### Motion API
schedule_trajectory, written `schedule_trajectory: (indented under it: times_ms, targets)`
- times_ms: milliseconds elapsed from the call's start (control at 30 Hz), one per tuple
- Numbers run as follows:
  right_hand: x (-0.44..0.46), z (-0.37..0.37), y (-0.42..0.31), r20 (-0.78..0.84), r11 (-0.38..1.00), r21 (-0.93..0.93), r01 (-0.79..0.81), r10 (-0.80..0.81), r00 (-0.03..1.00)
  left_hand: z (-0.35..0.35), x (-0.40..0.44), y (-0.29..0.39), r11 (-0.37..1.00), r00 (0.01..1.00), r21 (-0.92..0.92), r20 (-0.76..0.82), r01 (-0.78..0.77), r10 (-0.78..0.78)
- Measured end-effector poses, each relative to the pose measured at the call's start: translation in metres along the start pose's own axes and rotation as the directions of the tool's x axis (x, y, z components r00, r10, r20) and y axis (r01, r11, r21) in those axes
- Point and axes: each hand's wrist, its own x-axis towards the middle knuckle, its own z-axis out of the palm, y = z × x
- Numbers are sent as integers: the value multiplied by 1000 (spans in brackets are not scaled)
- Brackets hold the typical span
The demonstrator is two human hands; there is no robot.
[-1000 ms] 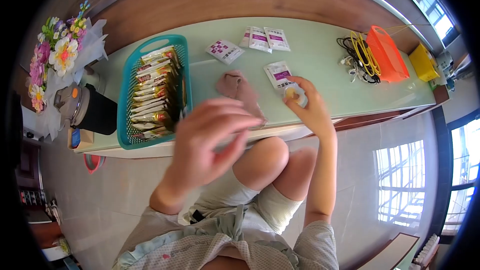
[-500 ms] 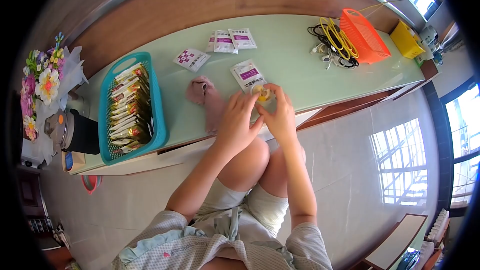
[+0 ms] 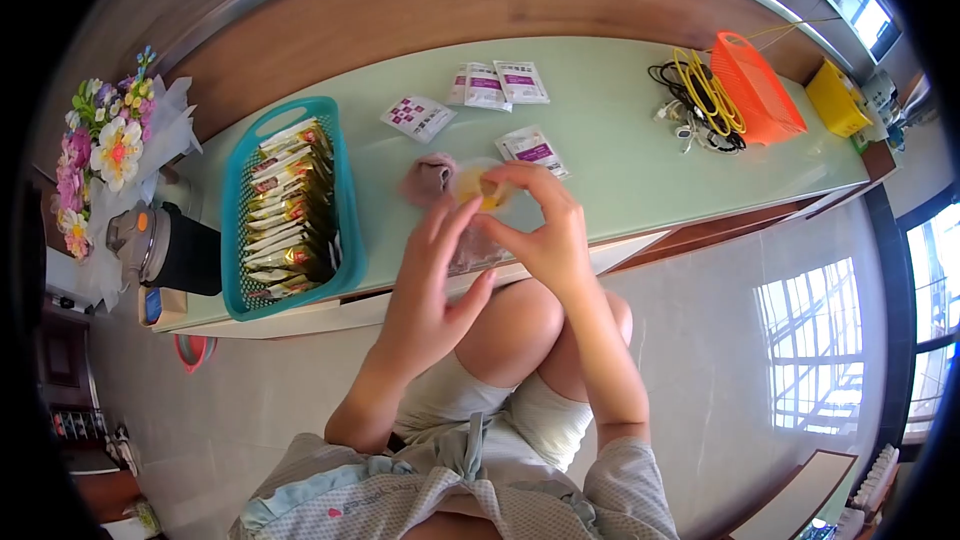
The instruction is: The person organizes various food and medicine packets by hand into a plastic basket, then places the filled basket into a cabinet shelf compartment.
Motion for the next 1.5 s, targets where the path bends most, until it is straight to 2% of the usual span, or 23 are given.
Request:
schedule_trajectory:
  times_ms: [33, 133, 233, 300, 333, 400, 500, 600, 733, 767, 867, 900, 1000, 1067, 1267, 1367, 1500]
  targets:
    - [7, 3, -8, 37, 998, 9, 61, -61, 997, -12, -3, 4, 999, 1000, -47, -12, 12, -13]
    - [29, 14, -34, 146, 980, 55, 189, -195, 970, -43, -7, 12, 1000, 998, 4, -61, -20, 20]
    - [49, 34, -43, 215, 948, 165, 273, -305, 928, -71, -12, 16, 992, 996, 124, -93, 16, -5]
    - [58, 45, -54, 279, 952, 192, 237, -284, 917, -86, -14, 17, 991, 993, 123, -110, 59, -46]
    - [61, 50, -59, 313, 955, 205, 215, -273, 910, -92, -15, 11, 978, 994, 205, -106, 35, -13]
    - [68, 60, -66, 341, 960, 206, 188, -251, 906, -105, -15, 4, 973, 995, 225, -90, 50, -31]
    - [81, 73, -70, 386, 968, 167, 187, -239, 891, -132, -11, -2, 922, 999, 385, 12, 37, -45]
    - [95, 90, -61, 417, 960, 161, 231, -278, 865, -154, -2, -14, 914, 993, 405, 101, 19, -66]
    - [116, 105, -58, 467, 961, 57, 272, -266, 843, -175, 16, -40, 916, 983, 401, 150, 34, -103]
    - [120, 110, -51, 463, 945, 58, 322, -311, 830, -179, 21, -46, 918, 977, 393, 175, 46, -124]
    - [134, 118, -52, 546, 950, -24, 311, -248, 800, -186, 34, -74, 954, 942, 220, 221, 204, -252]
    - [136, 120, -52, 575, 948, -56, 314, -226, 786, -188, 40, -83, 956, 937, 218, 245, 195, -247]
    - [142, 125, -50, 634, 922, -137, 363, -200, 747, -187, 48, -94, 919, 920, 368, 292, 143, -260]
    - [141, 130, -42, 650, 879, -170, 445, -239, 721, -183, 50, -98, 910, 924, 394, 287, 126, -252]
    - [146, 146, -21, 662, 836, -206, 508, -263, 702, -179, 56, -115, 868, 926, 490, 289, 76, -244]
    - [145, 154, -30, 719, 733, -370, 571, -163, 676, -176, 54, -123, 817, 919, 575, 294, 51, -264]
    - [146, 162, -39, 748, 642, -475, 602, -65, 660, -168, 47, -125, 850, 978, 526, 166, 22, -128]
